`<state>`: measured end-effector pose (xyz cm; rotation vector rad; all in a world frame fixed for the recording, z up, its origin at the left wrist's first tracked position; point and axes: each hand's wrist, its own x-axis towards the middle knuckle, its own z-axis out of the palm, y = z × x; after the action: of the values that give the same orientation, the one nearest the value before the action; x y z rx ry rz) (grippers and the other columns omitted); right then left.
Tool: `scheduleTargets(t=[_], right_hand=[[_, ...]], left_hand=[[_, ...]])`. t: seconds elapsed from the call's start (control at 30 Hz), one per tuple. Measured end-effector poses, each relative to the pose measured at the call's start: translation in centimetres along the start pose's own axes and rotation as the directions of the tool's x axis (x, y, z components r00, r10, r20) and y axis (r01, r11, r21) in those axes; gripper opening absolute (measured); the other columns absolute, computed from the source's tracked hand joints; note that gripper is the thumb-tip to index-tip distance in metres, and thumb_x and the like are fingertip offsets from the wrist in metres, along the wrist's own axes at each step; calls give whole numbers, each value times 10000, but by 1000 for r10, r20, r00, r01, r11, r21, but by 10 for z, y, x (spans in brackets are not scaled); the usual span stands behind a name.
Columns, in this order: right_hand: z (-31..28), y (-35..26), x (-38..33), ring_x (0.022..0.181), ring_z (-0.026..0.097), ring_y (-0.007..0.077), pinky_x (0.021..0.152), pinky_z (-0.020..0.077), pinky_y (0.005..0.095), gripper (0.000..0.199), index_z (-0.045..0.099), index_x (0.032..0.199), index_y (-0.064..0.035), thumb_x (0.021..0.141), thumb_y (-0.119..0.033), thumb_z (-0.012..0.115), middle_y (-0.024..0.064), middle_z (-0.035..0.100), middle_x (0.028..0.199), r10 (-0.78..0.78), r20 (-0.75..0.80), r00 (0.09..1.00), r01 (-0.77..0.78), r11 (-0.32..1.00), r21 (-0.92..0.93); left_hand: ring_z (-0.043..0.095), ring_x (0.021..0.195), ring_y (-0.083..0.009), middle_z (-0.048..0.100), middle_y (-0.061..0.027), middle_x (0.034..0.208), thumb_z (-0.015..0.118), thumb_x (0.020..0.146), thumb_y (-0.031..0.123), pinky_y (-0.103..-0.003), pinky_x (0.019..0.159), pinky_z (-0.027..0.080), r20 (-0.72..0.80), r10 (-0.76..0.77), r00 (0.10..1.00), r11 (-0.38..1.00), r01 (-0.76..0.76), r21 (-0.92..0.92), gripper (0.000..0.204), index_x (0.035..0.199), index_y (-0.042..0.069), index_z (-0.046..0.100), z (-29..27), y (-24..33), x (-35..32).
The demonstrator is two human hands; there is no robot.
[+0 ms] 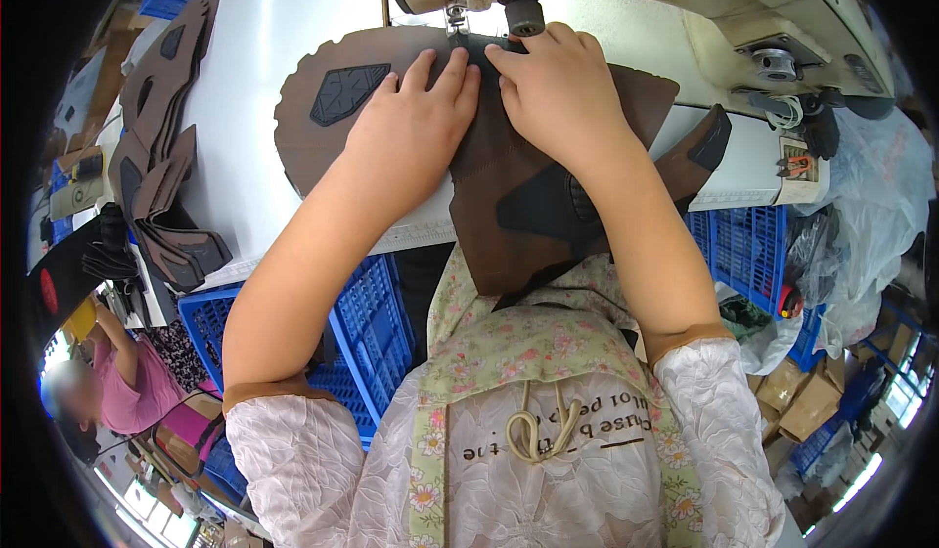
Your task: The person trims threads from shoe upper pieces using thread snips and drops them into a basket, then aligns leather shoe components and stitches them together using a sewing machine.
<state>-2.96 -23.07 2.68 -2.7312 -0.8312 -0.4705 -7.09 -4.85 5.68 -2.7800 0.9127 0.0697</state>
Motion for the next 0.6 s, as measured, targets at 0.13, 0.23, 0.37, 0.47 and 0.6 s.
scheduleTargets(t=[0.13,0.23,0.37,0.47,0.6], right_hand=[[3,2,1,959,595,252,846,432,412,278,744,1010,-120,740,-167,693,67,662,966,-14,-16,1000,14,1000,17],[4,5,1,962,596,251,851,435,418,284,742,1016,-127,738,-167,699,64,662,971,-11,-21,1000,11,999,33],[5,6,2,963,597,249,859,437,420,280,742,1015,-128,741,-166,701,64,661,982,-8,-23,1000,9,998,58],[5,6,1,983,599,253,892,438,437,280,738,1025,-128,751,-165,694,66,660,1007,-7,-19,1000,8,998,54],[3,3,-4,1056,581,258,964,420,496,314,712,1096,-127,788,-170,674,65,648,1072,-14,4,1000,14,999,50]], left_hand=[[423,1328,-363,410,-180,1471,584,721,-9,-410,1075,404,-31,-10,999,998,8,-59,708,1407,-33,412,2,-3,1],[423,1328,-362,412,-183,1468,582,711,-18,-412,1076,404,-44,-10,999,996,6,-85,708,1401,-35,421,2,-4,2],[422,1329,-364,412,-184,1467,581,706,-24,-413,1073,407,-45,-15,999,996,11,-92,712,1401,-33,422,0,-4,2],[428,1320,-363,410,-183,1468,574,715,-19,-411,1065,415,-55,-6,998,997,2,-77,702,1401,-27,424,2,-5,2],[435,1311,-358,420,-180,1455,572,728,-9,-407,1057,422,-89,1,996,998,-7,-67,684,1396,-24,429,7,-5,1]])
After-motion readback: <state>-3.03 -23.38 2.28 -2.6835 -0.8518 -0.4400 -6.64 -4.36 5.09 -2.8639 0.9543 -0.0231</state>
